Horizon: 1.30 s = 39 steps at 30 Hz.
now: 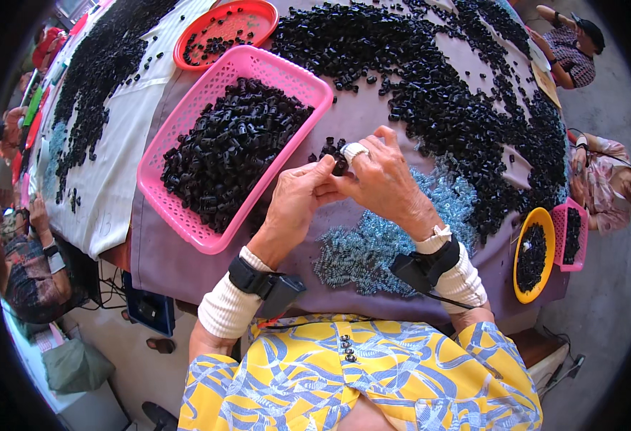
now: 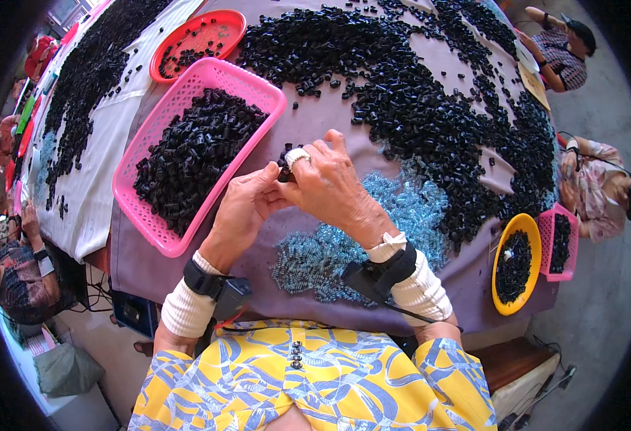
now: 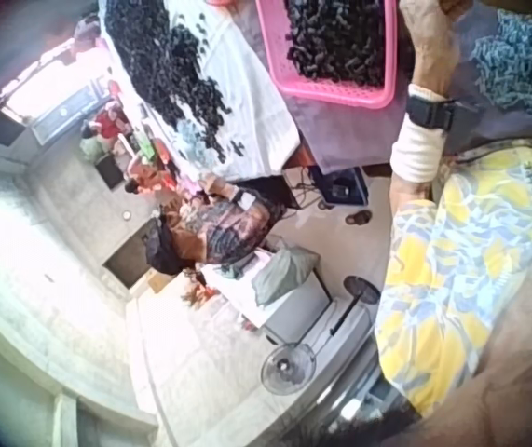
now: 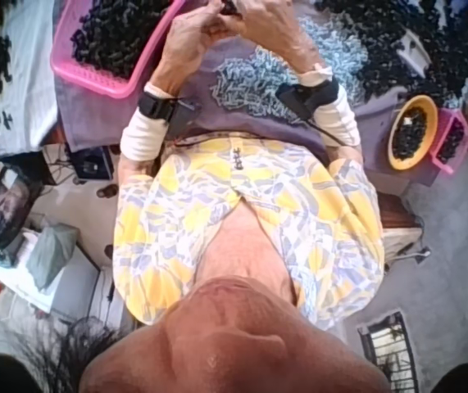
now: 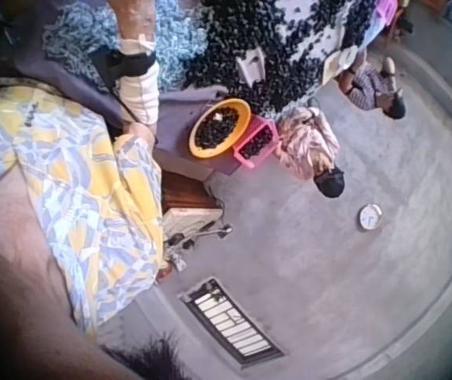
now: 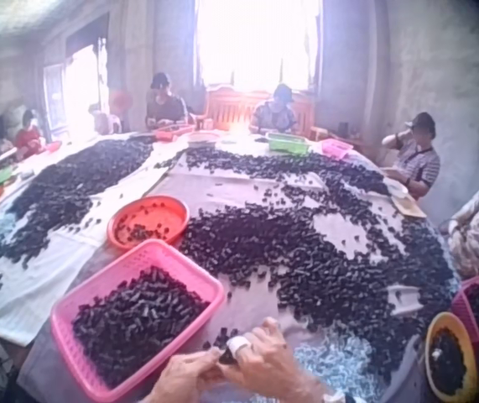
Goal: The person picks up a black plastic component and a small blue spring by hand, fits the spring into the component, and places the assembled unit onto the table. This process is repeated for several more components and springs.
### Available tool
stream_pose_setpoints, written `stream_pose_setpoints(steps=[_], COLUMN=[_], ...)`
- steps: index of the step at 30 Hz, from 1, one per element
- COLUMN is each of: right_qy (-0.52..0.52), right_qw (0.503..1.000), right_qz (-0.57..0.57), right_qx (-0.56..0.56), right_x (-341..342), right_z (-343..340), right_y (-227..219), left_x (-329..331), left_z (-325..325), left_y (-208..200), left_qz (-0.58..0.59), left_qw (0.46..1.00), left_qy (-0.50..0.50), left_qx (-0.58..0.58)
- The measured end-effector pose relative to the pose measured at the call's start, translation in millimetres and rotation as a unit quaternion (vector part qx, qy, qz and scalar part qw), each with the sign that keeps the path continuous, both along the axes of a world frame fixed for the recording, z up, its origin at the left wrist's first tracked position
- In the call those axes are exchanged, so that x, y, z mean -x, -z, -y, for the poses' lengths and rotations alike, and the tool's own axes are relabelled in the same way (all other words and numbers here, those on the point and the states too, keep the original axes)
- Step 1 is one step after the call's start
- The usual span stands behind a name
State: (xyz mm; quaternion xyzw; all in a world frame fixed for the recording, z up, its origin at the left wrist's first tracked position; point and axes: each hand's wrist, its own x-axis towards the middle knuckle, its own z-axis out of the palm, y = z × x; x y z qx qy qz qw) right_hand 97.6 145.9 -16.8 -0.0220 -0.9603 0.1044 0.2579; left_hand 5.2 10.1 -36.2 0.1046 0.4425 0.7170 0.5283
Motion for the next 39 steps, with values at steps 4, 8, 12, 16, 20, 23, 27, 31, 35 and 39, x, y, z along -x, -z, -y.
stream_pose_setpoints(steps=[4,8,12,16,20,23,27,31,35,39], right_qy=[-0.015,0.002,-0.009,-0.012,-0.014,-0.021,-0.028,-0.033,-0.036,-0.025], right_qw=[0.999,1.000,0.999,0.999,0.999,0.998,0.998,0.995,0.994,0.995], right_qz=[0.013,0.003,0.000,-0.003,-0.026,-0.038,-0.047,-0.081,-0.095,-0.085], right_qx=[0.032,0.019,0.033,0.036,0.028,0.035,0.037,0.044,0.045,0.052], right_x=[-1.2,-0.8,-2.9,-2.3,-1.3,-2.4,-3.3,-3.3,-4.9,-7.3], right_z=[2.6,3.7,1.7,4.2,6.1,5.7,5.1,5.1,3.8,1.6], right_y=[-8.5,-10.4,-8.2,-12.6,-11.5,-9.5,-8.6,0.0,8.2,6.6], left_x=[-0.3,-0.2,0.6,-0.1,0.9,1.4,0.7,0.9,0.1,-4.4], left_z=[0.1,-1.4,0.7,0.5,-0.1,0.2,0.1,-0.3,-0.7,-5.1], left_y=[-0.1,2.0,-0.4,-2.5,-1.3,-1.8,1.4,6.2,9.1,-2.2], left_qz=[0.018,0.018,0.057,0.087,0.068,0.067,0.064,0.049,0.031,0.021], left_qw=[0.999,0.998,0.995,0.991,0.994,0.994,0.995,0.997,0.997,0.998], left_qy=[0.027,0.029,0.049,0.039,0.028,0.031,0.024,0.021,0.030,0.034], left_qx=[-0.043,-0.047,-0.072,-0.093,-0.079,-0.080,-0.078,-0.064,-0.065,-0.044])
